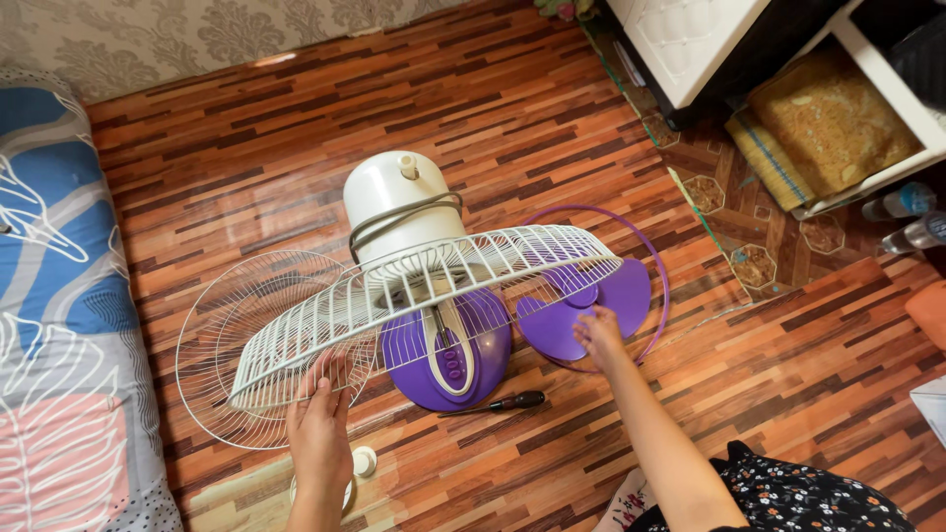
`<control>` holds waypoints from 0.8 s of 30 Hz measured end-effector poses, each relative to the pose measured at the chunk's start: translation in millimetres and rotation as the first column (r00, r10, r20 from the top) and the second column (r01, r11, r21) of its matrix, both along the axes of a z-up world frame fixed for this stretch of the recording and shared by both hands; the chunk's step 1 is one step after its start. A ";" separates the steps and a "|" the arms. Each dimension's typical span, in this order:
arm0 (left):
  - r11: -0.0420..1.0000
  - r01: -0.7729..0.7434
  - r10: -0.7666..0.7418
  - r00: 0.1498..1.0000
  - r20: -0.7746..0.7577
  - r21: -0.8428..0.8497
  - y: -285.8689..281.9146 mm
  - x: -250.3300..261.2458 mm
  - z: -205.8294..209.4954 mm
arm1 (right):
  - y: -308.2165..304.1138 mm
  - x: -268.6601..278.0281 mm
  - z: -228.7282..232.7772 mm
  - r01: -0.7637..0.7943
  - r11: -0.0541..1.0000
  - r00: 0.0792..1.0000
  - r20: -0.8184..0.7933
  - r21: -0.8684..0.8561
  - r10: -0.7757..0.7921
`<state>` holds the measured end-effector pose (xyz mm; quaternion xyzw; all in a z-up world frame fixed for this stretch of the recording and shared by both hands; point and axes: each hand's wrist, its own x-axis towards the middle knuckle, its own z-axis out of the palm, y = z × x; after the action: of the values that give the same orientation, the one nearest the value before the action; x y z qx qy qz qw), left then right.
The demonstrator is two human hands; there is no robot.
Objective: The person disassembles a purple and white electric fan on the floor. They remove the front grill, fan blades, and rear grill, then detach the motor head from the base, leaving the components separated on the floor.
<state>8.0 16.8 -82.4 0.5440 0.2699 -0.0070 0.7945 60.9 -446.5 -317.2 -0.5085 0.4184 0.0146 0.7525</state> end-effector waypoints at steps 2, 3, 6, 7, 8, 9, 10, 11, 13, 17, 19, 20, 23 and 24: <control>1.000 0.021 -0.020 1.000 0.020 -0.022 0.7 1.4 -4.3 | 22.1 -11.2 3.8 -0.123 0.990 0.992 -0.052 -0.073 0.119; 0.999 0.031 -0.030 0.999 0.030 -0.032 1.2 2.1 -7.1 | 30.4 -20.9 5.6 -0.213 0.970 0.975 -0.099 -0.121 0.201; 0.997 0.054 -0.050 0.997 0.064 -0.049 4.7 5.7 -16.1 | 62.5 -42.7 15.8 -0.417 0.899 0.903 0.054 -0.131 0.426; 0.996 0.050 -0.044 0.996 0.081 -0.068 4.9 6.8 -18.8 | 77.0 -44.2 21.2 -0.500 0.850 0.853 0.074 -0.168 0.517; 0.995 0.046 -0.038 0.995 0.097 -0.086 4.3 7.9 -20.9 | 88.2 -46.9 29.2 -0.563 0.792 0.806 0.056 -0.238 0.590; 0.994 0.043 -0.031 0.993 0.114 -0.104 4.2 8.9 -21.5 | 99.0 -54.0 38.9 -0.619 0.724 0.753 0.032 -0.305 0.657; 0.996 0.035 -0.023 0.989 0.149 -0.080 4.3 10.5 -20.6 | 109.4 -58.7 50.3 -0.667 0.647 0.696 0.002 -0.369 0.718; 0.998 0.028 -0.017 0.983 0.181 -0.056 4.7 11.8 -18.4 | 119.3 -59.6 62.8 -0.668 0.598 0.652 0.039 -0.442 0.757; 1.000 0.007 -0.006 0.967 0.256 0.000 6.1 12.2 -8.9 | 136.7 -56.6 91.5 -0.644 0.495 0.550 0.098 -0.583 0.830; 0.981 -0.020 -0.040 0.951 0.306 0.192 5.5 6.8 23.0 | 168.1 -39.8 156.3 -0.460 0.655 0.616 0.316 -0.599 0.721; 0.935 -0.013 -0.085 0.962 0.259 0.353 5.2 5.5 39.3 | 181.2 -26.4 190.2 -0.332 0.781 0.674 0.447 -0.529 0.589; 0.895 -0.006 -0.108 0.967 0.229 0.446 5.4 6.9 46.1 | 187.8 -20.3 206.1 -0.289 0.809 0.687 0.478 -0.512 0.548; 0.704 -0.193 -0.262 0.824 0.503 0.683 7.6 12.9 58.5 | 206.6 -4.0 246.2 -0.195 0.855 0.693 0.549 -0.480 0.467; 0.626 -0.310 -0.350 0.708 0.613 0.715 9.6 14.5 60.2 | 212.9 1.0 256.3 -0.186 0.852 0.677 0.564 -0.489 0.472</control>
<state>22.5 26.4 -22.2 0.7936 -0.0865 0.3088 0.5170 61.9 -233.6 -60.9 -0.6873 0.0145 -0.1137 0.7173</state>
